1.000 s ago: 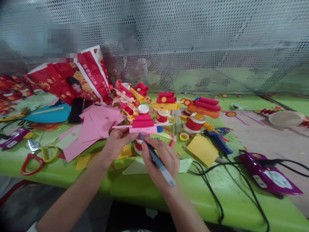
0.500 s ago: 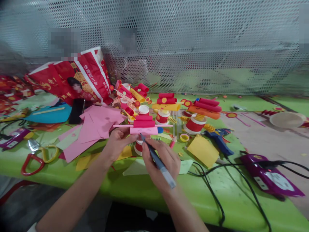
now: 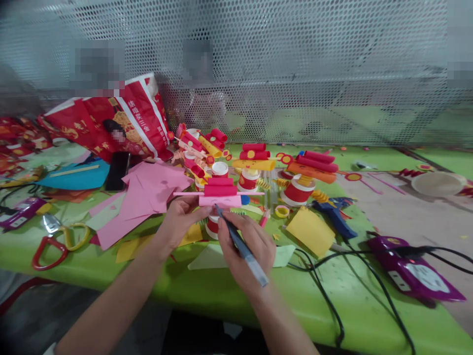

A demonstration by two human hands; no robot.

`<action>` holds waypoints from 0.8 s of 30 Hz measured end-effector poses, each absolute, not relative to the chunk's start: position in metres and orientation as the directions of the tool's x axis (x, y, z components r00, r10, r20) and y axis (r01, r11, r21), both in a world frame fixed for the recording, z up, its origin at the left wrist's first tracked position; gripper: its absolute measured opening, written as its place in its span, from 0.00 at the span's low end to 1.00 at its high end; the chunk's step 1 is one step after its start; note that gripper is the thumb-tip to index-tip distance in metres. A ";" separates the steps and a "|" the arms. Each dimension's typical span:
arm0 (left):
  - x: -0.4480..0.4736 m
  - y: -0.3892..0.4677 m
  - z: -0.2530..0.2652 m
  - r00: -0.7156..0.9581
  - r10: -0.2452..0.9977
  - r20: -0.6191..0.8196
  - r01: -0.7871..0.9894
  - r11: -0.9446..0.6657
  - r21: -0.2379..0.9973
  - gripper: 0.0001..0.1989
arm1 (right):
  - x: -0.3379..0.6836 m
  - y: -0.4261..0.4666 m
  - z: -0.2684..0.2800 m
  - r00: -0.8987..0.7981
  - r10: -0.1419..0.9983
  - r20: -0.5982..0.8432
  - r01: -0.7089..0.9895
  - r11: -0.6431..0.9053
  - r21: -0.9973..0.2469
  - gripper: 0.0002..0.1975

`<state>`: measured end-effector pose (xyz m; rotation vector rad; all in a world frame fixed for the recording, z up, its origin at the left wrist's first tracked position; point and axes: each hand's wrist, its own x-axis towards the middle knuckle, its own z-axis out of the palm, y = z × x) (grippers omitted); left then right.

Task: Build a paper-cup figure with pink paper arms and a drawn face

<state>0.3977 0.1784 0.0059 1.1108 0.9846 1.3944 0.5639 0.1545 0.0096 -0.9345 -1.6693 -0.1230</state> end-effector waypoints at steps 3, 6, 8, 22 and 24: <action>0.397 0.179 0.005 -0.015 0.995 0.101 -0.229 -0.102 0.968 0.18 | 0.565 0.154 0.009 -0.024 0.505 0.862 0.628 0.679 -0.380 0.07; 0.397 0.179 0.005 0.008 0.994 0.109 -0.233 -0.105 0.967 0.19 | 0.565 0.154 0.008 -0.018 0.494 0.869 0.614 0.691 -0.381 0.08; 0.397 0.179 0.005 0.016 0.993 0.113 -0.233 -0.106 0.967 0.19 | 0.565 0.154 0.007 -0.009 0.497 0.868 0.616 0.686 -0.387 0.08; 0.398 0.179 0.005 -0.016 0.995 0.102 -0.232 -0.103 0.967 0.16 | 0.563 0.154 0.011 -0.024 0.498 0.867 0.606 0.697 -0.383 0.07; 0.398 0.179 0.005 -0.006 0.995 0.095 -0.229 -0.094 0.969 0.15 | 0.562 0.155 0.011 -0.035 0.496 0.867 0.600 0.705 -0.379 0.07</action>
